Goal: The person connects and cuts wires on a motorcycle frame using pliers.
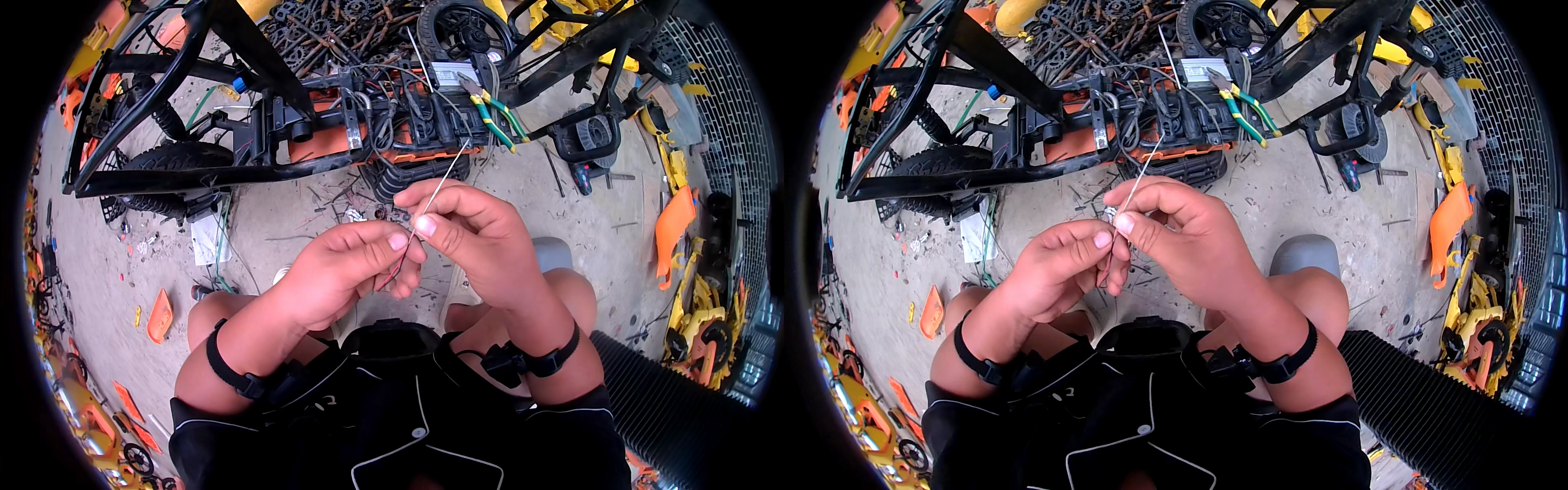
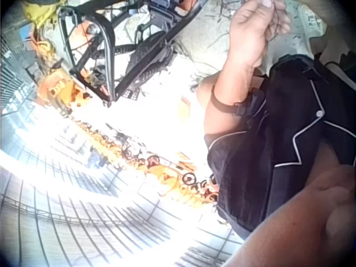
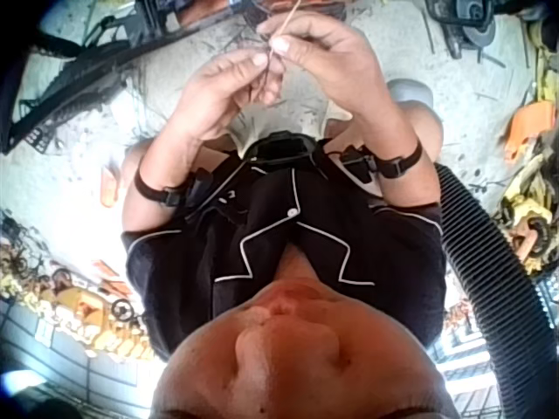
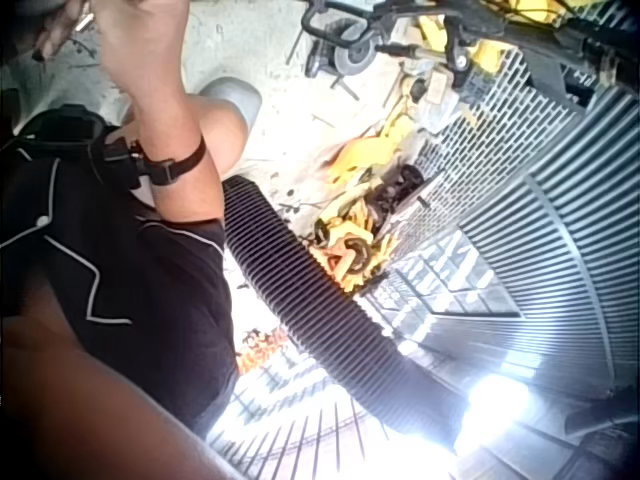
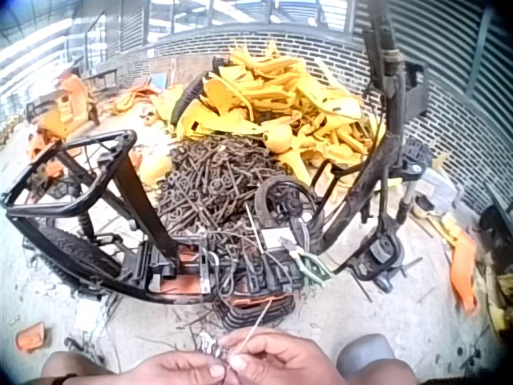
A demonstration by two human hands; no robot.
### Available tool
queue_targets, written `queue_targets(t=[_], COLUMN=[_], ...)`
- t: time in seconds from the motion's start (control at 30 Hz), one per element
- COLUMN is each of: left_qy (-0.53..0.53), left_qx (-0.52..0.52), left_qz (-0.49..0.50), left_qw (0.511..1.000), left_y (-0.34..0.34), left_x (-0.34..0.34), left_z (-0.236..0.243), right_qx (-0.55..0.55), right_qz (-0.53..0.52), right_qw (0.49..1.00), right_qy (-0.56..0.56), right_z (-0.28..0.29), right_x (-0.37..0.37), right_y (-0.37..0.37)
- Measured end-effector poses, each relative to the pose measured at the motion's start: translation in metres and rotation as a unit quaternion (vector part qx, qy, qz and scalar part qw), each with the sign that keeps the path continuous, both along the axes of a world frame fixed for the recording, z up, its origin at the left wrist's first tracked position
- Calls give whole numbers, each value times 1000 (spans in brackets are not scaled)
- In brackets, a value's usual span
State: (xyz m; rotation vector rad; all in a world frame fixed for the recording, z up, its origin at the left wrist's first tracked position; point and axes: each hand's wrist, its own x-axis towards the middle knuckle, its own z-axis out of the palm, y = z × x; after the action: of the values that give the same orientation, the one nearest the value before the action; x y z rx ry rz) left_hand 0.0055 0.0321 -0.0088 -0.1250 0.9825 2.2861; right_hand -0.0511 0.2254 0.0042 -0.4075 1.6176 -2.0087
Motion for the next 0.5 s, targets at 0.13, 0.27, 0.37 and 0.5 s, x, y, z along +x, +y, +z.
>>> queue_targets(t=[0.13, 0.27, 0.37, 0.5], left_qy=[5, 61, 168, 488], left_qx=[-3, -96, -255, -585], left_qz=[16, 50, 97, 148], left_qw=[1000, 992, 947, 631], left_y=[1, 5, 10, 7], left_x=[2, 2, 4, 0], left_z=[-2, 0, 4, 5], right_qx=[7, 5, 16, 58], right_qz=[9, 11, -13, -46], right_qw=[1000, 1000, 1000, 997], right_qy=[-8, -2, 8, -38], right_z=[5, 6, 3, 2], right_x=[0, -1, 1, 9], right_y=[2, 3, 1, -8])
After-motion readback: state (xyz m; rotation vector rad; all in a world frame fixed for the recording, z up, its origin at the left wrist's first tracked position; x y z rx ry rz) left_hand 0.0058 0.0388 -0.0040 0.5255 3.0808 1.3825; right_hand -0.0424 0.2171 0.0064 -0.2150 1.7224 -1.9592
